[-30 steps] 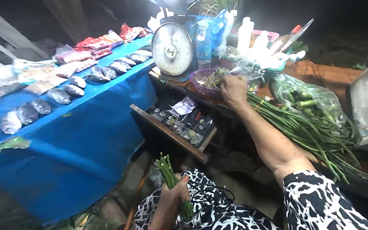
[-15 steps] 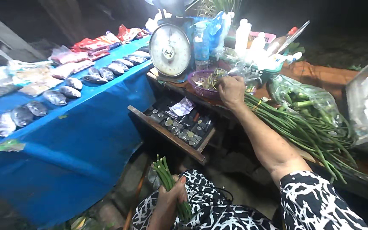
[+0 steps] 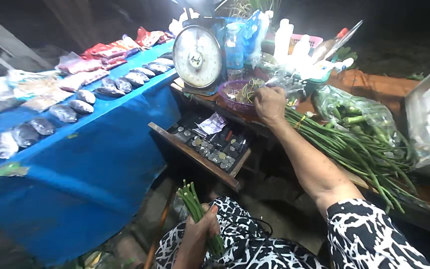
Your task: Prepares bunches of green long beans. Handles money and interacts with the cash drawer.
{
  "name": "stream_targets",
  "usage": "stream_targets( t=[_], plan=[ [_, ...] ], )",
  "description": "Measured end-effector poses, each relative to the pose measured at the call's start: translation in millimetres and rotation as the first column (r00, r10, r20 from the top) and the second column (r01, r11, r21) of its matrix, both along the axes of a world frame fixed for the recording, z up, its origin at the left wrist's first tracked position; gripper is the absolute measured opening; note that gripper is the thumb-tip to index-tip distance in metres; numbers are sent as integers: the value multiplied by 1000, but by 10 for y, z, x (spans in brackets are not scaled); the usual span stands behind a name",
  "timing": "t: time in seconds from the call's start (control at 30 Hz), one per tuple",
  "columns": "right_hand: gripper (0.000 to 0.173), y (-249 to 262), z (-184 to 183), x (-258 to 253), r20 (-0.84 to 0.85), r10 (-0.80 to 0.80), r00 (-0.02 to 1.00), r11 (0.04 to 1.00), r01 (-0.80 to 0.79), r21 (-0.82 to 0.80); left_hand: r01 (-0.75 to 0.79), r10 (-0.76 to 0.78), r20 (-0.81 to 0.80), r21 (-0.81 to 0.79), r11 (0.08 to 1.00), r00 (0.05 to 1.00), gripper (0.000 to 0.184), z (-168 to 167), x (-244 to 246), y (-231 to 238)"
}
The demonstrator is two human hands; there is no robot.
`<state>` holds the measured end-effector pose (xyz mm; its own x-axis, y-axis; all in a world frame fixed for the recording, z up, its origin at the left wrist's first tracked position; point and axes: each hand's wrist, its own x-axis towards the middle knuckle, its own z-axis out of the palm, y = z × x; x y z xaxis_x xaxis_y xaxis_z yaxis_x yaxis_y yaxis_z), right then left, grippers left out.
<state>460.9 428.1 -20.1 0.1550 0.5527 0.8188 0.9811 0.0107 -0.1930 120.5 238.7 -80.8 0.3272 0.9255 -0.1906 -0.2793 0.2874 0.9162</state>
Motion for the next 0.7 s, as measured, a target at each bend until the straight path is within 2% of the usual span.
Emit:
stream_targets(
  t=[0.7],
  plan=[
    [21,8,-7,-6,12,-20,1000,999,20,26,9,-9,5,1,1000,1000,26,-1,10,11]
  ],
)
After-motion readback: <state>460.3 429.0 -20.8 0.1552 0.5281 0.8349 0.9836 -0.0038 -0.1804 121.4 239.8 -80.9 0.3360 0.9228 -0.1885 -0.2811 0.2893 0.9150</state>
